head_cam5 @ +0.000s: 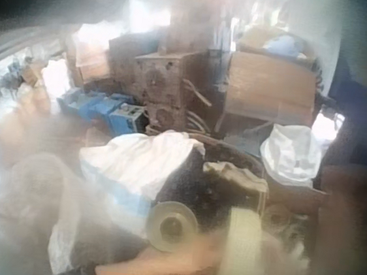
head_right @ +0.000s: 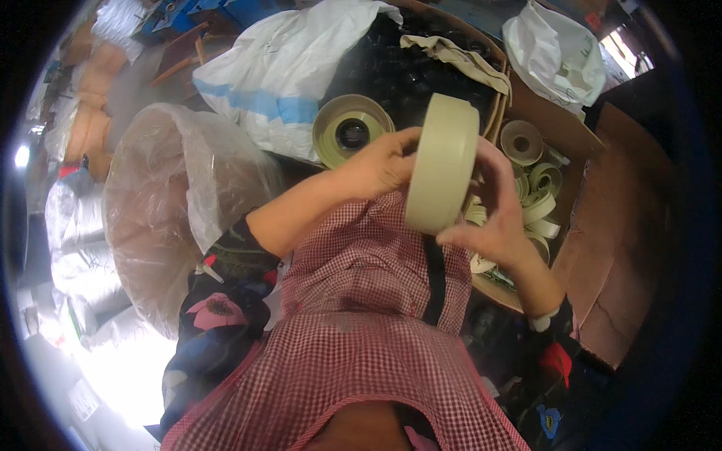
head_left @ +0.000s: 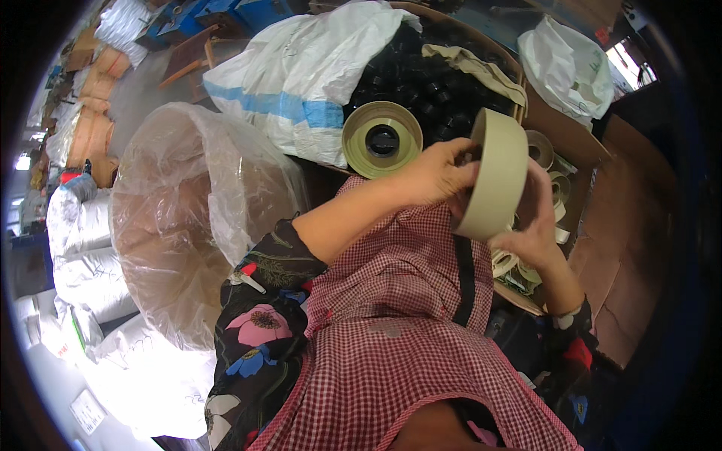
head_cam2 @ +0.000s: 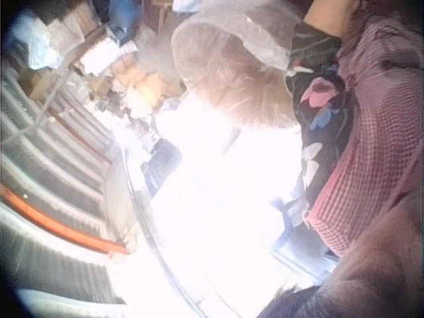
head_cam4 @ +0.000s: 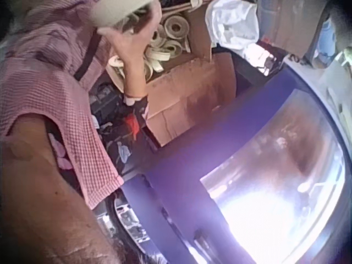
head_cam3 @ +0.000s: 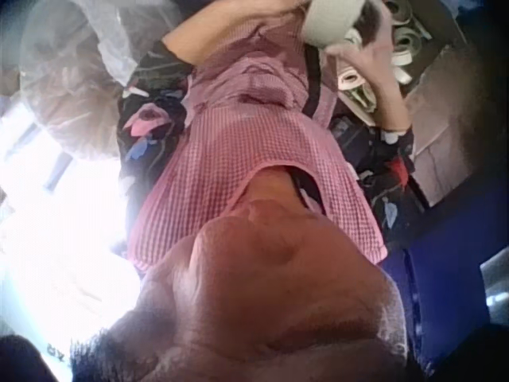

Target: The person inserts black circular components into light-colored filter housings by hand and places the finished units into a large plastic-lined bag.

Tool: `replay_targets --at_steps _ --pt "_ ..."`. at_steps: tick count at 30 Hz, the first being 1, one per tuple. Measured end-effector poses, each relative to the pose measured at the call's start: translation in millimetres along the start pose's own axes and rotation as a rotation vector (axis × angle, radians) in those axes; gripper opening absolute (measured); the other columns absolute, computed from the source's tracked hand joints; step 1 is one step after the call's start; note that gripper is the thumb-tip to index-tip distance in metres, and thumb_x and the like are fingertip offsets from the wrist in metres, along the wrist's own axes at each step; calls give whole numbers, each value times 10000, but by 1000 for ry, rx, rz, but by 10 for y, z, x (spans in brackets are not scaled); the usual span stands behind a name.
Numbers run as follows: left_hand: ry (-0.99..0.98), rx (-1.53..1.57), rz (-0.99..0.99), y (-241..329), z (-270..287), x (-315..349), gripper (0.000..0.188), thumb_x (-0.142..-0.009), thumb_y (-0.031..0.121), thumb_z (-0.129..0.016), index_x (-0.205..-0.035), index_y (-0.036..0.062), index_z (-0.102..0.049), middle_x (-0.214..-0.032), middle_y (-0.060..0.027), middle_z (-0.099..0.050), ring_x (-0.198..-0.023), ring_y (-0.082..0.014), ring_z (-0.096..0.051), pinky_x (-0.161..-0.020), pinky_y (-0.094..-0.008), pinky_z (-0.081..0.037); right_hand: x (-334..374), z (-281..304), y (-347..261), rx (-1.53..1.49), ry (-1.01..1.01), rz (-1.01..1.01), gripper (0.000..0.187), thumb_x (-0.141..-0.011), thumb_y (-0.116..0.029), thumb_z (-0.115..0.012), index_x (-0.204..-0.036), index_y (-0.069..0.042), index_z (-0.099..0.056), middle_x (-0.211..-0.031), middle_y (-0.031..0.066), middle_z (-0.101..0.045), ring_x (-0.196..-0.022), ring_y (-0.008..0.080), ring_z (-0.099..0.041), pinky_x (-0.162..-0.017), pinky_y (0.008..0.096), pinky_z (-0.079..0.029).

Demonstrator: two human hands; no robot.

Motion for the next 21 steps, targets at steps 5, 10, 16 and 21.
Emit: replay_targets --at_steps 5,10,16,21 --pt "-39 -107 160 141 252 43 370 -897 219 -601 -1174 -23 -554 -1080 -77 -624 -967 -142 -575 -834 -272 -476 -178 293 305 -179 -209 -859 524 -920 -462 -495 -1134 15 -518 -865 100 -582 -806 142 -593 -563 261 -467" --pt "-53 -135 -57 328 325 36 550 -914 433 -525 -1221 -21 -484 -954 -81 -628 -812 -117 -596 -704 -249 -491 -392 -177 61 869 269 255 390 -953 -332 -480 -1044 39 -556 -859 145 -598 -772 198 -604 -708 325 -477" --pt "53 -465 -231 232 476 63 691 -893 532 -525 -1261 -45 -424 -912 -112 -622 -770 -139 -610 -666 -254 -503 -473 -257 424 -76 -219 -567 479 -959 -404 -417 -880 34 -595 -630 79 -548 -537 147 -511 -517 265 -408" --pt "107 -607 -277 94 809 145 772 -879 624 -459 -1239 -59 -438 -866 -125 -623 -804 -202 -614 -718 -314 -507 -628 -224 646 174 -83 -716 575 -949 -458 -411 -708 19 -621 -470 32 -511 -398 112 -462 -406 229 -369"
Point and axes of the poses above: each hand's wrist, its own x-axis away from the middle knuckle, its own z-axis out of the back of the hand, y = z × x, the point moved 2 cm from there along -x, towards the middle knuckle
